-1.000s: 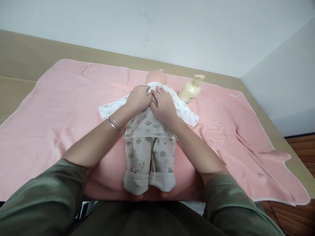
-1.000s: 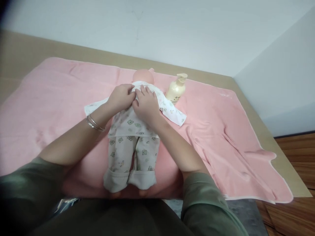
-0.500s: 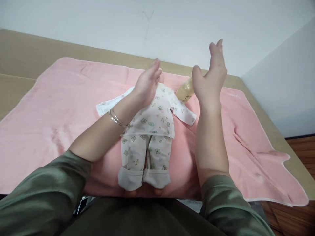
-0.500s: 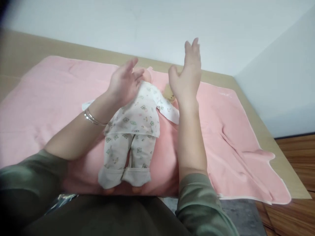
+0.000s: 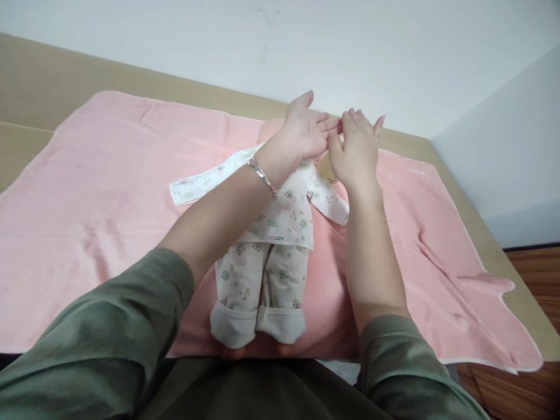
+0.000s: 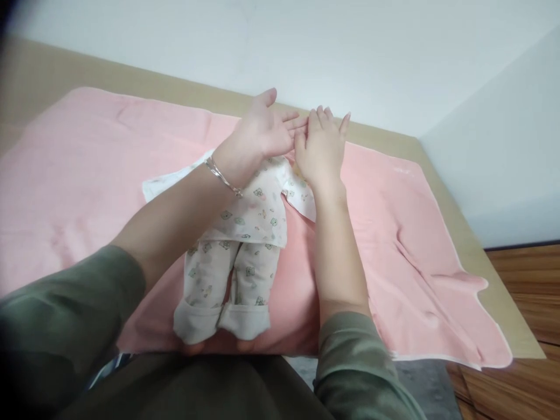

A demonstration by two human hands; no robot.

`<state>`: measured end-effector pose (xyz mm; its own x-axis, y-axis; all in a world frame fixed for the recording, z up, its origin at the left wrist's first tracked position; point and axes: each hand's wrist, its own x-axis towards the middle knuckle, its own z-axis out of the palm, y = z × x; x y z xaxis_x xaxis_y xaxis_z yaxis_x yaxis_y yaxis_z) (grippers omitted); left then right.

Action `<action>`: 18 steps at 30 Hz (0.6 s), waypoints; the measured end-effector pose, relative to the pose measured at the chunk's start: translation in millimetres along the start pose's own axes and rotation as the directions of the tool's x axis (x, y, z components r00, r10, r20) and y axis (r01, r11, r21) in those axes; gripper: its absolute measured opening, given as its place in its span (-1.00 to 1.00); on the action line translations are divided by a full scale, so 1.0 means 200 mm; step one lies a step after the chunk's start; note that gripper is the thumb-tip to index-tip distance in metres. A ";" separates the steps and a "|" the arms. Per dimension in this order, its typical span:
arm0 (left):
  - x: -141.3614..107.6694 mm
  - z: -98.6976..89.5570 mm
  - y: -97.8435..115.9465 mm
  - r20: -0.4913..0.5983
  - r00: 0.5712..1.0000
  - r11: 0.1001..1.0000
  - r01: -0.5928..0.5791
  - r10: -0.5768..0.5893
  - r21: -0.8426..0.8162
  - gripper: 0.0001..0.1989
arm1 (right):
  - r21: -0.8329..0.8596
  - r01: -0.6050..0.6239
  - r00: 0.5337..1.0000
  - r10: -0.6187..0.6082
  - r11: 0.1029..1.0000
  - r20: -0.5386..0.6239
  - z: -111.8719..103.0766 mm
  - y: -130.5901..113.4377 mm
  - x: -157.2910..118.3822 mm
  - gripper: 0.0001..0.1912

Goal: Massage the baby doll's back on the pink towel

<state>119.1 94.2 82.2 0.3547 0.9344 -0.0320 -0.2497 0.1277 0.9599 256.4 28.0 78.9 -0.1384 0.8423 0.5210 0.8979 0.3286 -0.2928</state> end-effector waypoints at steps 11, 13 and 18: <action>-0.29 0.02 -0.04 -0.006 0.998 0.997 0.058 -0.058 -0.050 -0.54 | -0.058 -0.038 0.998 0.034 0.998 -0.058 0.06 0.02 0.00 -0.46; -0.36 -0.04 -0.12 -0.075 0.989 0.979 -0.117 0.131 0.167 -0.61 | -0.062 -0.057 0.996 0.053 0.996 -0.065 0.05 0.01 -0.01 -0.49; -0.58 -0.13 -0.16 -0.091 0.976 0.908 -0.149 0.200 0.392 -0.68 | -0.021 -0.040 0.994 0.038 0.999 -0.100 -0.01 -0.22 -0.07 -0.56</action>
<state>62.8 -9.0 47.3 0.2143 0.9674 0.1352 0.0739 -0.1541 0.9853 219.7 0.3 85.1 -0.0615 0.8070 0.5873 0.9112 0.2855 -0.2969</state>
